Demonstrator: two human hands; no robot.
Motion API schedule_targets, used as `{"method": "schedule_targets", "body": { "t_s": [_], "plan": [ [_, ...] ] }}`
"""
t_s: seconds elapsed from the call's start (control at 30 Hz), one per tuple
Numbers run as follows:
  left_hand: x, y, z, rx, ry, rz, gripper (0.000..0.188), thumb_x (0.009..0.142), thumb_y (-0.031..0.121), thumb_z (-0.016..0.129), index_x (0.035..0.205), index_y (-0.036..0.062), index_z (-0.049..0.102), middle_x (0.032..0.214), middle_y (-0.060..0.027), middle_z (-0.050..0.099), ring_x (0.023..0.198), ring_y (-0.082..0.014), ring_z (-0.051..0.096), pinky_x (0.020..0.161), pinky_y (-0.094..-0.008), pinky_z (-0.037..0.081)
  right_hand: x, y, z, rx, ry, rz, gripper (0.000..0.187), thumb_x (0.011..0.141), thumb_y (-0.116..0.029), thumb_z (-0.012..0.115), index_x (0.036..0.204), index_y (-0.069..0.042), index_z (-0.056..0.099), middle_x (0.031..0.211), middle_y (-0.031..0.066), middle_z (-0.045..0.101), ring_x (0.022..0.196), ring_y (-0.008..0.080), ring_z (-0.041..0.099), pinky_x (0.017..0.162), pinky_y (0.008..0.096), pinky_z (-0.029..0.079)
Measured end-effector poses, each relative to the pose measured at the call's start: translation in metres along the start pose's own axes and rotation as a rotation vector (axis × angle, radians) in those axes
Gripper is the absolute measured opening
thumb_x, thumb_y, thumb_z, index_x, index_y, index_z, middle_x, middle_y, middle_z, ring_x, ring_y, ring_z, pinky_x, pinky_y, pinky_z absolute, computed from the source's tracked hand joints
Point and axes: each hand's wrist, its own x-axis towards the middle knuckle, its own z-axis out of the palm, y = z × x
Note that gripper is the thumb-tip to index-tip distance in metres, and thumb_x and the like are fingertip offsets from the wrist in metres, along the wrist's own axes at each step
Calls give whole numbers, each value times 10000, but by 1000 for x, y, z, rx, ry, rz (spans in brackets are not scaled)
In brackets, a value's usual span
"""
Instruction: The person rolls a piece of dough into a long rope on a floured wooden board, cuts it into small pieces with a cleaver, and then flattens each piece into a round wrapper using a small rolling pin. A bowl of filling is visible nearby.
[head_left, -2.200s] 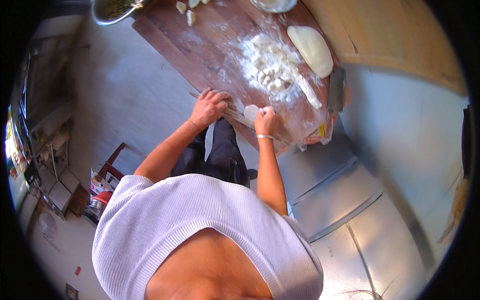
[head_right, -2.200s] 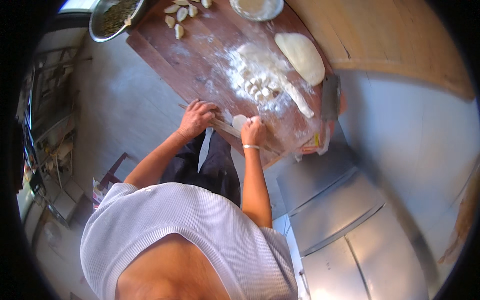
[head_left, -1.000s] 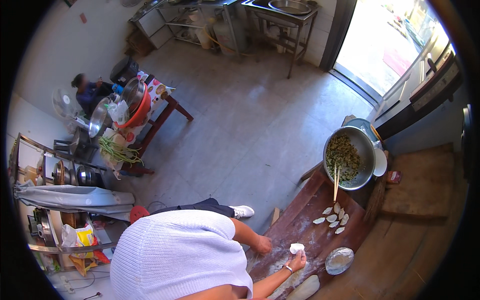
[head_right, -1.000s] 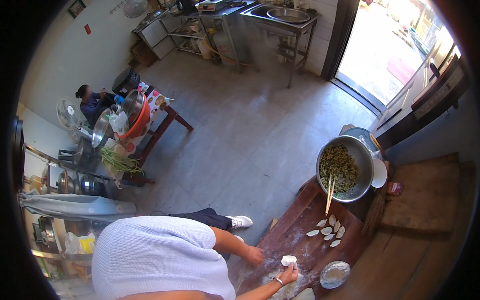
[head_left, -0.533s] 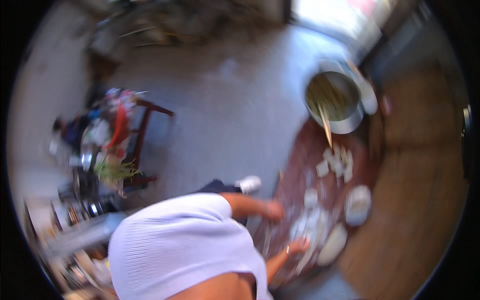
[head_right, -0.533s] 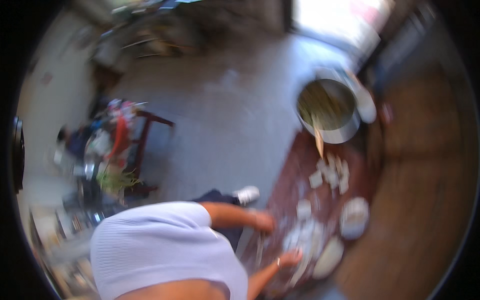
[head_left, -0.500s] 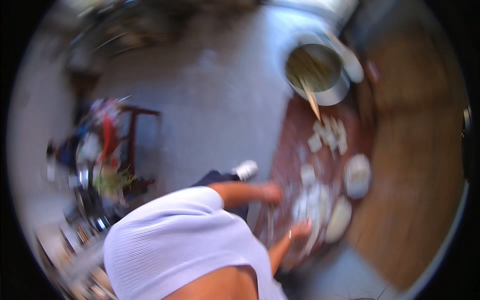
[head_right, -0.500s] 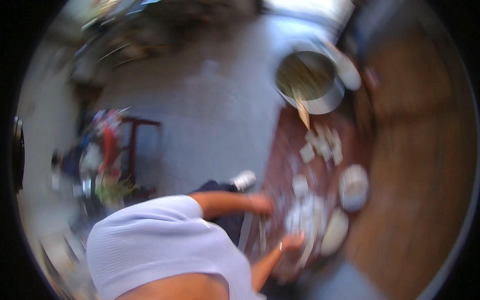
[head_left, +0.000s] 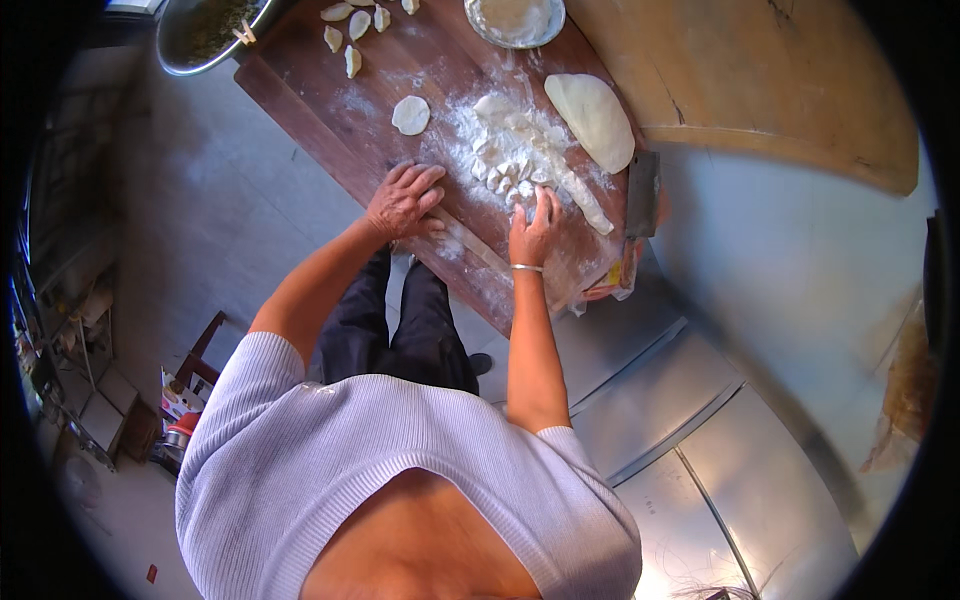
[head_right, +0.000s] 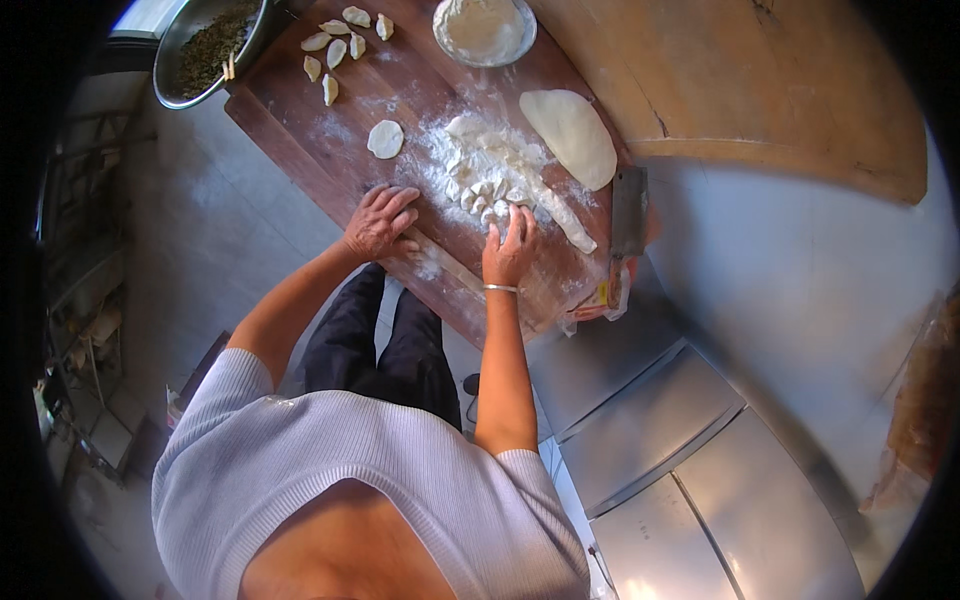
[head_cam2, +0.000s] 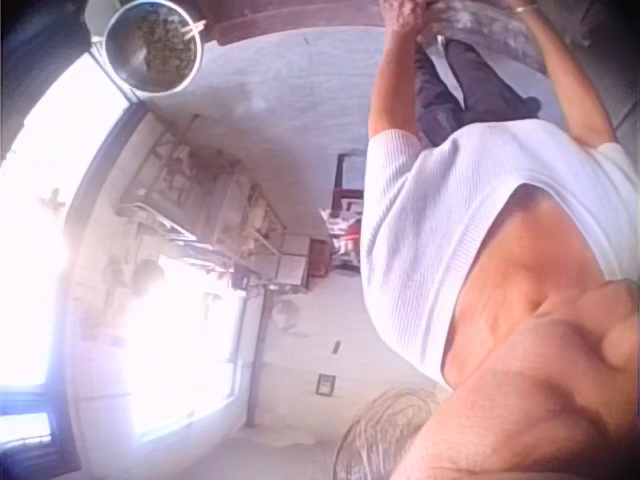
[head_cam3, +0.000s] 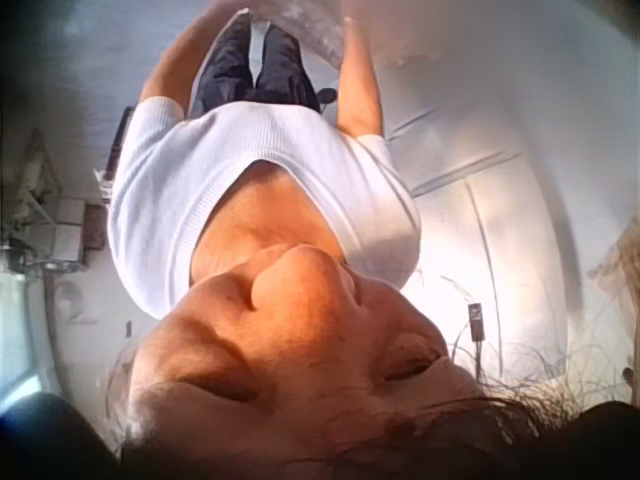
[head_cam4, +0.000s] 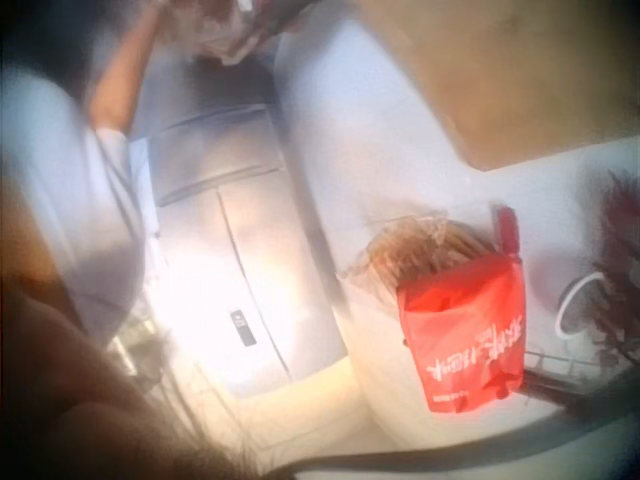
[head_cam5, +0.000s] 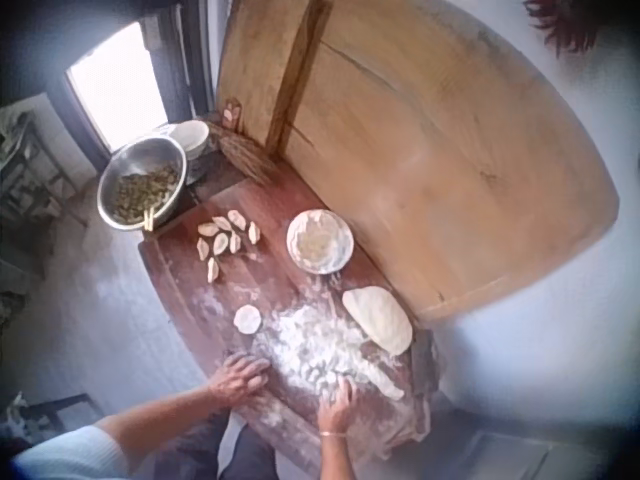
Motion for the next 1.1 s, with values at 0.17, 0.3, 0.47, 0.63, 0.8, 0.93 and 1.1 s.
{"method": "schedule_targets", "body": {
  "t_s": [0.17,0.3,0.47,0.63,0.8,0.93,1.1],
  "plan": [
    [2,-2,9,48,34,-3,585,692,502,719,1091,118,528,1364,-113,461,1202,-328,473,1045,-505,338,13,12,8,27,-104,29,315,738,-74,679,1047,-56,617,1027,150,607,954,362,587,823,460,471],
    [6,2,6,56,34,-17,574,686,481,734,1086,124,532,1367,-109,462,1221,-322,465,1050,-503,333,-6,40,-8,113,-113,190,204,780,-92,673,969,-34,622,871,149,628,782,322,621,699,420,501],
    [4,0,9,100,27,-35,535,749,505,700,1097,141,520,1351,-109,463,1235,-312,451,1067,-494,318,-32,45,-34,-78,-7,88,413,805,-144,694,1179,-32,562,1128,169,574,947,326,600,788,409,499],
    [11,2,10,113,4,-21,528,753,505,694,1093,137,528,1348,-110,474,1226,-311,462,1059,-494,328,-31,39,-50,-239,-176,-81,724,806,-330,691,1404,-38,408,1490,141,346,1318,346,392,1012,485,373],
    [9,2,9,118,-1,-24,526,761,508,692,1097,140,525,1353,-108,472,1222,-312,465,1057,-489,332,-38,41,-45,-419,-335,-173,795,812,-532,619,1426,-77,399,1525,85,313,1366,308,331,976,537,350],
    [9,2,10,127,14,-8,518,771,502,686,1098,135,522,1352,-109,472,1221,-312,465,1054,-486,335,-38,43,-46,-454,-429,-184,823,803,-553,622,1444,-102,371,1541,71,282,1389,308,286,979,576,325],
    [10,2,8,121,2,-13,519,780,494,682,1113,134,511,1358,-108,463,1217,-311,467,1056,-482,331,-32,43,-50,-480,-497,-165,848,794,-580,621,1449,-110,359,1549,85,262,1400,311,264,1000,590,306]
  ]
}}
